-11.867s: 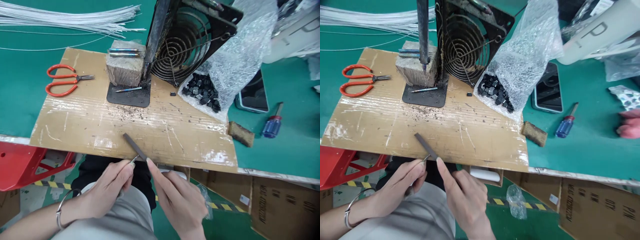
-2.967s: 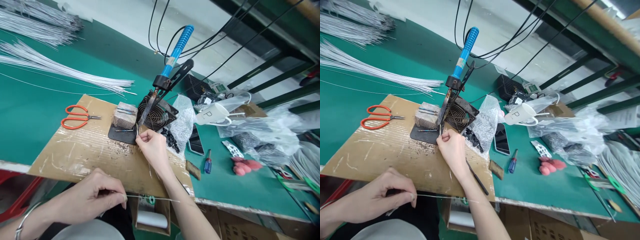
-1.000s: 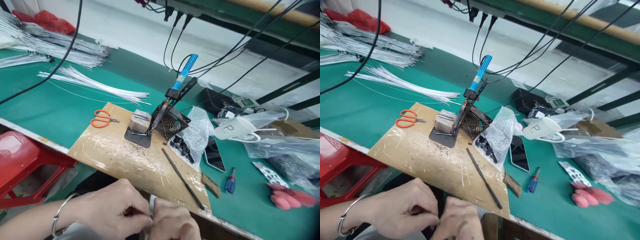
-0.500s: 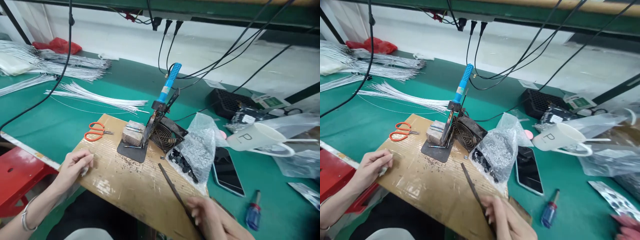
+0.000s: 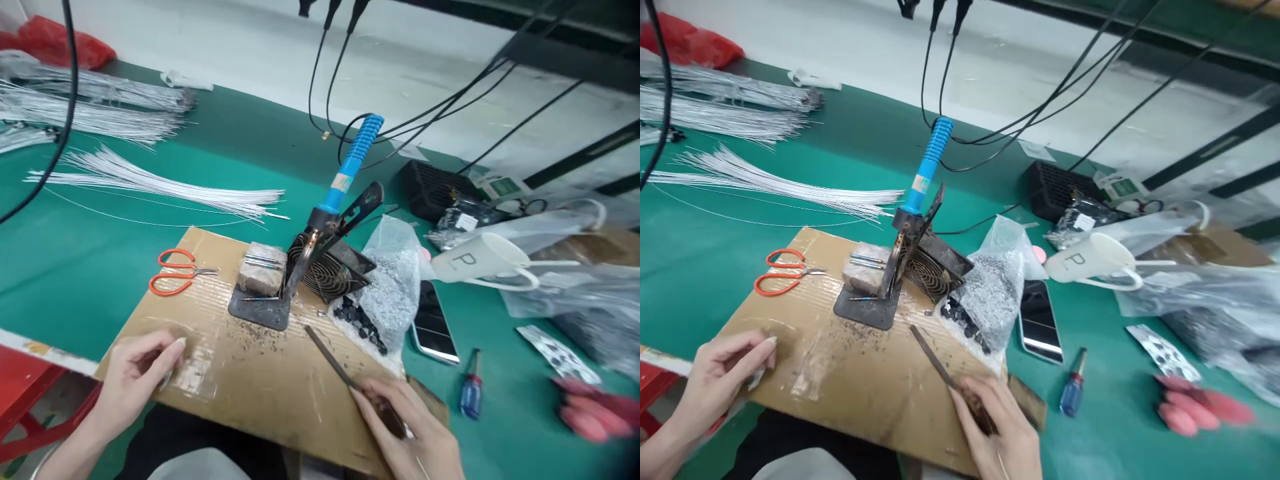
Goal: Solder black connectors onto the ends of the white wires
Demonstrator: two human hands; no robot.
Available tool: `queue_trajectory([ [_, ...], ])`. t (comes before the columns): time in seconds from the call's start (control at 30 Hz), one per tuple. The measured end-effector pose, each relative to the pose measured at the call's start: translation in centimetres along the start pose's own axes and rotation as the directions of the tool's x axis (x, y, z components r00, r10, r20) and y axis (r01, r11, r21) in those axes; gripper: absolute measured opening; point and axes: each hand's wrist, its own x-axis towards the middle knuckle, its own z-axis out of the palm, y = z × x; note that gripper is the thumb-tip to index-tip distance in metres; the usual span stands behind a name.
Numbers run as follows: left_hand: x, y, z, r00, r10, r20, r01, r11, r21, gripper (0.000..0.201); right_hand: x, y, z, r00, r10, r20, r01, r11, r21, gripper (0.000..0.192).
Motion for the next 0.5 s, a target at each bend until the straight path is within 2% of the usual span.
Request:
queue_trajectory([
  [0.1, 0.4, -0.5, -0.5, 0.985, 0.081, 0.151, -0.084, 0.996, 0.013, 0.043, 1.6, -1.7, 0.2, 0.999, -0.035, -0.025, 0.032, 0.996, -0.084, 0.025],
  [0.2, 0.7, -0.8, -0.7, 0.967, 0.117, 0.227, -0.122, 0.993, 0.006, 0.045, 4.2, -2.5, 1.0, 0.997, -0.071, -0.032, 0.063, 0.977, -0.204, 0.032],
  [0.37, 0.4, -1.0, -0.5, 0.970, 0.118, 0.211, -0.127, 0.991, 0.030, 0.045, 8.5, -1.7, 3.3, 0.979, -0.189, 0.079, 0.204, 0.911, -0.359, 0.034],
  [0.5, -0.1, -0.9, -0.1, 0.981, 0.115, 0.159, -0.122, 0.992, 0.037, 0.042, 8.4, -1.2, 3.1, 0.943, -0.303, 0.137, 0.333, 0.851, -0.407, 0.033],
])
